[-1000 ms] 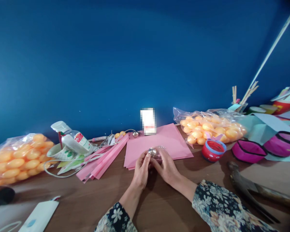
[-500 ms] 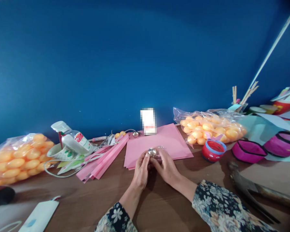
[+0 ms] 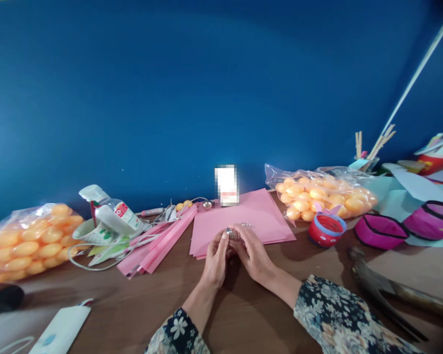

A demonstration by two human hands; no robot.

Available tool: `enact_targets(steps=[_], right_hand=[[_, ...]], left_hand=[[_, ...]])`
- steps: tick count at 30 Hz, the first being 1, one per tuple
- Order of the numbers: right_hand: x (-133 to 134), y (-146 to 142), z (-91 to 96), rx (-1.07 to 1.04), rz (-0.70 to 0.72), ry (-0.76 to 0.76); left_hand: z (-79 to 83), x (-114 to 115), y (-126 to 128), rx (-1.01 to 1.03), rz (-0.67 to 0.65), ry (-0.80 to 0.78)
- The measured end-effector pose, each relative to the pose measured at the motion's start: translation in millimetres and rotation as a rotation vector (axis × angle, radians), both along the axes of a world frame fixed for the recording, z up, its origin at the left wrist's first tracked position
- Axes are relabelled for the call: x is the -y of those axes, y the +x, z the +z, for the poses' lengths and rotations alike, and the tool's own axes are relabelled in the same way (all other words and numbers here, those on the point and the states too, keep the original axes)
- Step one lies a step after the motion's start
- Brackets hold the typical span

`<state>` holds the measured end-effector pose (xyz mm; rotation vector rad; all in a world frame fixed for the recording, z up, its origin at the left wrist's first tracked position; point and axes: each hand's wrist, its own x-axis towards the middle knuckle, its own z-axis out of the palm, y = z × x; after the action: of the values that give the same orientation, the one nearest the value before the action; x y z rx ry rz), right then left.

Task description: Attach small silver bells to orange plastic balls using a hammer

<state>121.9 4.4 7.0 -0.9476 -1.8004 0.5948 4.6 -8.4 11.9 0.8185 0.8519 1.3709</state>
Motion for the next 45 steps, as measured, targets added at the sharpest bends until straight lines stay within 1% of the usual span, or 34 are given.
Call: enact_targets(steps=[5, 17, 21, 24, 28, 32, 36, 39, 45], right_hand=[[0.1, -0.5, 1.2, 0.009, 0.012, -0.014], [-0.8, 0.6, 0.2, -0.004, 0.040, -0.060], [0.1, 0.4, 2.1, -0.024, 0.041, -0.057], [1.0, 0.4, 3.6, -0.056, 0.001, -0.061], [1.3, 0.9, 5.5, -0.091, -0.013, -0.079], [1.2, 1.2, 7.3, -0.083, -0.039, -0.077], [1.0, 1.9, 8.8, -0.095, -0.011, -0.064], [-0.2, 2.6, 8.9, -0.117, 0.029, -0.075], [-3.4, 2.4, 5.2, -0.164, 0.033, -0.098]], left_hand=[[1.9, -1.2, 0.1, -0.038, -0.007, 0.016], [1.2, -3.8, -1.7, -0.020, -0.018, 0.028], [-3.6, -4.4, -1.8, -0.006, 0.009, 0.017], [-5.7, -3.6, -1.5, 0.022, 0.021, 0.001], [-3.7, -2.5, -1.4, 0.063, 0.045, -0.017], [-0.8, -3.3, -1.4, 0.094, 0.052, -0.008], [-0.8, -4.3, -1.8, 0.087, 0.099, -0.013], [-1.5, -4.6, -2.6, 0.083, 0.106, -0.021], [-5.1, -6.4, -3.5, 0.049, 0.125, -0.026]])
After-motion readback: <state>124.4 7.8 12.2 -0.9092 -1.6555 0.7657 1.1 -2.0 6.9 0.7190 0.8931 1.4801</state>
